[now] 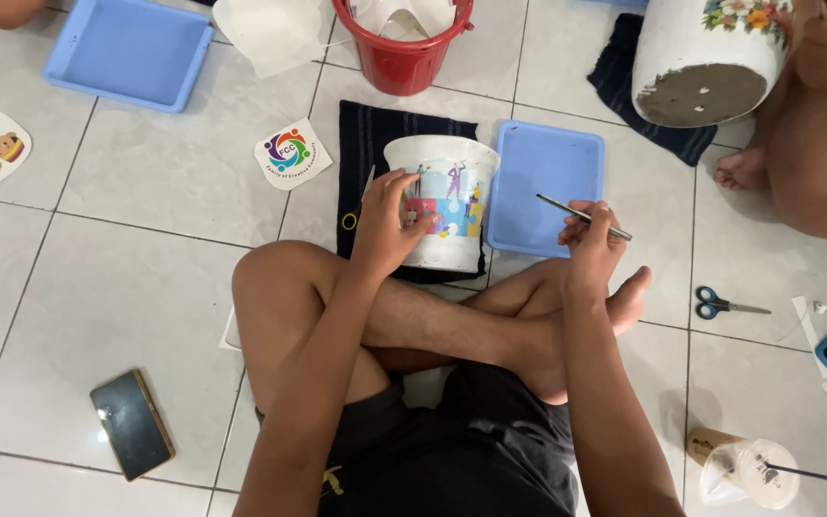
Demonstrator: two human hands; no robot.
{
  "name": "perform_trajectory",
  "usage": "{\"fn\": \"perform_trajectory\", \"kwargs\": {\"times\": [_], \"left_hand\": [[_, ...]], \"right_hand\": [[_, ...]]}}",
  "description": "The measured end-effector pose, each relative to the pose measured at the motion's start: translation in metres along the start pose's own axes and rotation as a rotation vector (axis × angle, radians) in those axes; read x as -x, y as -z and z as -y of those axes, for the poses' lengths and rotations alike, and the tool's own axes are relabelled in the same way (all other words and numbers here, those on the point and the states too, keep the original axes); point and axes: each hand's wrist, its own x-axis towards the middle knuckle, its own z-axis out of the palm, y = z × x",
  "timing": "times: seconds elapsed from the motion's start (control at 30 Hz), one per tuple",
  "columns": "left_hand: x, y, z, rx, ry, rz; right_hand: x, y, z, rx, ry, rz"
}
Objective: The person applies a printed sticker to the curved surface of a white ceramic pot, smoothing it with their hands and then using a small metal tool to press the edges and remove air bubbles.
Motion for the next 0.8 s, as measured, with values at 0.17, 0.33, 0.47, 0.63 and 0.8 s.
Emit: {"fn": "perform_trajectory", "kwargs": {"times": [0.17, 0.33, 0.47, 0.63, 0.8], "left_hand": [[-0.002, -0.011, -0.012, -0.188, -0.181, -0.041], [-0.005, -0.014, -0.033, -0.386, -0.210, -0.004], [-0.007, -0.016, -0.032, -0.469, -0.320, -0.010], [-0.006, -0.017, -0.026, -0.476, -0.318, -0.017], [-0.005, -0.014, -0.024, -0.436, -0.309, -0.016]], "right_hand": [[-0.005, 0.001, -0.005, -0.012, -0.015, -0.031], [-0.009, 0.000, -0.009, -0.044, -0.040, -0.092], [-0.004, -0.001, 0.000, -0.016, -0.073, -0.102], [-0.005, -0.001, -0.002, -0.008, -0.087, -0.089], [-0.007, -0.001, -0.009, -0.029, -0.076, -0.078]]}}
